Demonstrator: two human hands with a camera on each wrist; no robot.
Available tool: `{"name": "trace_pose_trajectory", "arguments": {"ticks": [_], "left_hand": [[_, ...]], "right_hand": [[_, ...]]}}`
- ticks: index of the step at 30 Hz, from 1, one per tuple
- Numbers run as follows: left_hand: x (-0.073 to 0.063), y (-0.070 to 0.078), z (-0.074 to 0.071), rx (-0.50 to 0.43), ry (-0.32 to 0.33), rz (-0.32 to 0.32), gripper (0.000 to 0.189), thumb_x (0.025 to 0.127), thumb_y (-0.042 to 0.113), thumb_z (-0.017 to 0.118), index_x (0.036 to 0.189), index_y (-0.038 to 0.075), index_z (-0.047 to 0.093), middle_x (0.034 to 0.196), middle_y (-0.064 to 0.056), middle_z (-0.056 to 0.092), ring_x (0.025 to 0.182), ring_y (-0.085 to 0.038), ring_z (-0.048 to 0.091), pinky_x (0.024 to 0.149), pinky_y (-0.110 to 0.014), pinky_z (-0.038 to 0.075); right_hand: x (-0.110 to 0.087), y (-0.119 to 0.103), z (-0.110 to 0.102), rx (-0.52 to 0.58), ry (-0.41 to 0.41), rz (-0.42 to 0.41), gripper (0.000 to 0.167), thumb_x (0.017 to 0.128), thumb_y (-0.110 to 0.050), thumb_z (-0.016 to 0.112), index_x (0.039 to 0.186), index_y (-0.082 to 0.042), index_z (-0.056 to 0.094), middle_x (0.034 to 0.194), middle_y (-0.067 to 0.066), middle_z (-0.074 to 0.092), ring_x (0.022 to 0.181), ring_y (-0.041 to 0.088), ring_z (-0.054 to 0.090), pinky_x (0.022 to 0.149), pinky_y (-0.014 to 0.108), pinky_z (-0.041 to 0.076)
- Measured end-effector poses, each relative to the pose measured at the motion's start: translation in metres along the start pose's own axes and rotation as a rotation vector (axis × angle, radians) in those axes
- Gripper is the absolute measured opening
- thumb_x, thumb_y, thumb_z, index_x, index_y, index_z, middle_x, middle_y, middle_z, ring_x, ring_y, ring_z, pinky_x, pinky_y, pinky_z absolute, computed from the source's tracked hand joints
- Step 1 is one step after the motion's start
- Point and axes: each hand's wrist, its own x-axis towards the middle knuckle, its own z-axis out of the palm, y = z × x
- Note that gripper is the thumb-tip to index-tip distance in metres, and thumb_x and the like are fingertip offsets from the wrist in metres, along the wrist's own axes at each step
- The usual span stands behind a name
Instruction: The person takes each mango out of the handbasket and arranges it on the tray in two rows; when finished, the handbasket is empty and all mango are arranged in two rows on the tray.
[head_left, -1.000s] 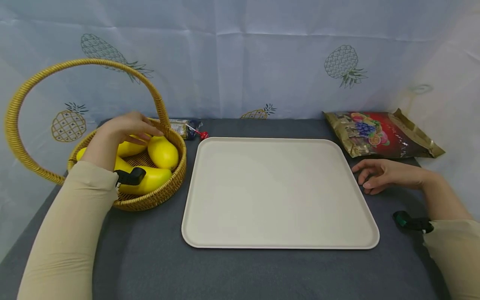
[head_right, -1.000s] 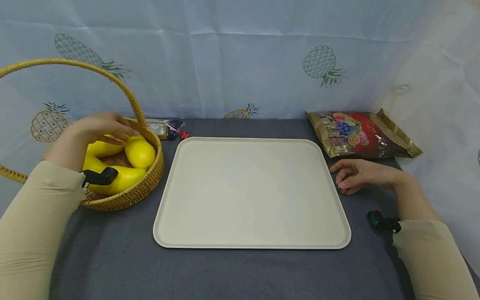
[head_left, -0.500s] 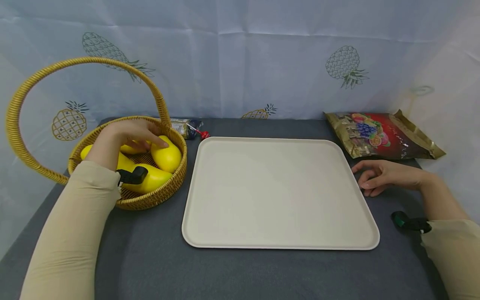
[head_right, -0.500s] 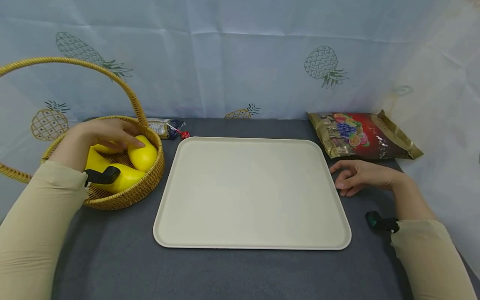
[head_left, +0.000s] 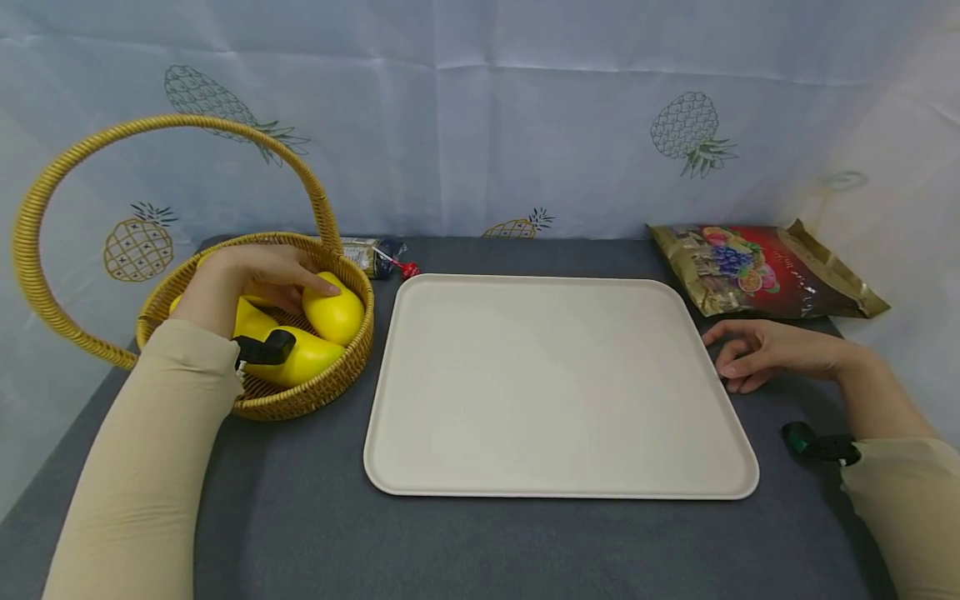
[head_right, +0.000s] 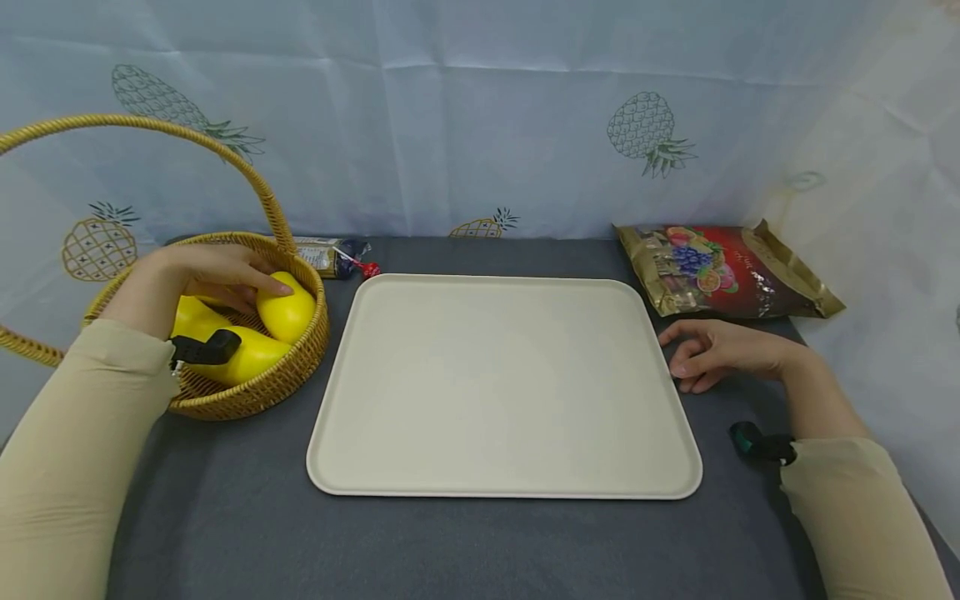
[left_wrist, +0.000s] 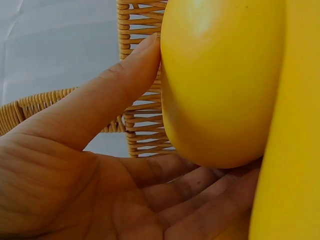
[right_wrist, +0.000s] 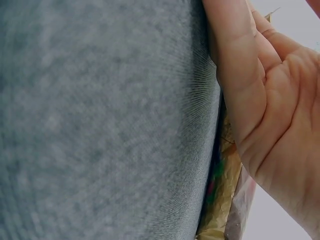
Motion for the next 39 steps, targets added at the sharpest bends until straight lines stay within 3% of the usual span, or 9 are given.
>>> {"name": "trace_pose_trajectory", "arguments": {"ticks": [3, 8, 16, 26, 30, 39], "left_hand": [[0.002, 0.0, 0.001, -0.041, -0.046, -0.009, 0.061, 0.099, 0.043, 0.056, 0.134, -0.006, 0.047, 0.11, -0.003, 0.064, 0.097, -0.012, 0.068, 0.096, -0.034, 0.058], [0.003, -0.004, 0.003, -0.073, -0.096, -0.02, 0.067, 0.1, 0.046, 0.054, 0.138, -0.008, 0.04, 0.115, -0.006, 0.063, 0.102, -0.014, 0.069, 0.097, -0.034, 0.058], [0.005, -0.014, 0.003, -0.126, -0.036, 0.017, 0.069, 0.098, 0.043, 0.058, 0.137, -0.003, 0.024, 0.123, -0.014, 0.053, 0.101, -0.019, 0.068, 0.097, -0.035, 0.058], [0.004, -0.018, 0.002, -0.181, -0.037, 0.115, 0.082, 0.099, 0.031, 0.06, 0.153, 0.005, 0.005, 0.149, -0.023, 0.03, 0.117, -0.025, 0.063, 0.105, -0.044, 0.053], [0.004, -0.019, 0.002, -0.187, -0.042, 0.131, 0.083, 0.099, 0.03, 0.059, 0.154, 0.005, 0.001, 0.154, -0.024, 0.021, 0.121, -0.027, 0.061, 0.107, -0.046, 0.051], [0.003, -0.021, 0.002, -0.212, -0.025, 0.152, 0.081, 0.1, 0.027, 0.059, 0.152, 0.006, 0.001, 0.153, -0.024, 0.021, 0.119, -0.026, 0.061, 0.104, -0.047, 0.053]], "right_hand": [[0.001, -0.001, 0.001, -0.004, 0.007, 0.01, 0.042, 0.099, -0.012, 0.055, 0.134, -0.003, 0.033, 0.096, 0.002, 0.072, 0.084, 0.021, 0.073, 0.079, 0.039, 0.063], [0.002, -0.001, 0.001, -0.014, 0.019, 0.022, 0.041, 0.098, -0.015, 0.056, 0.131, -0.005, 0.035, 0.094, 0.002, 0.073, 0.082, 0.02, 0.073, 0.078, 0.039, 0.063], [0.002, -0.001, 0.002, -0.011, 0.014, 0.021, 0.04, 0.098, -0.015, 0.057, 0.13, -0.006, 0.035, 0.093, 0.001, 0.073, 0.082, 0.02, 0.073, 0.078, 0.039, 0.063], [0.004, 0.002, 0.001, -0.022, 0.029, 0.038, 0.043, 0.098, -0.015, 0.056, 0.132, -0.002, 0.033, 0.093, 0.003, 0.073, 0.081, 0.021, 0.073, 0.076, 0.04, 0.063], [0.005, 0.0, 0.001, -0.032, 0.036, 0.047, 0.043, 0.098, -0.016, 0.057, 0.131, -0.002, 0.032, 0.092, 0.002, 0.073, 0.079, 0.02, 0.073, 0.075, 0.04, 0.064], [0.008, -0.003, 0.001, -0.015, 0.013, 0.007, 0.037, 0.097, -0.013, 0.057, 0.125, -0.007, 0.033, 0.087, -0.002, 0.073, 0.076, 0.015, 0.073, 0.074, 0.039, 0.063]]}}
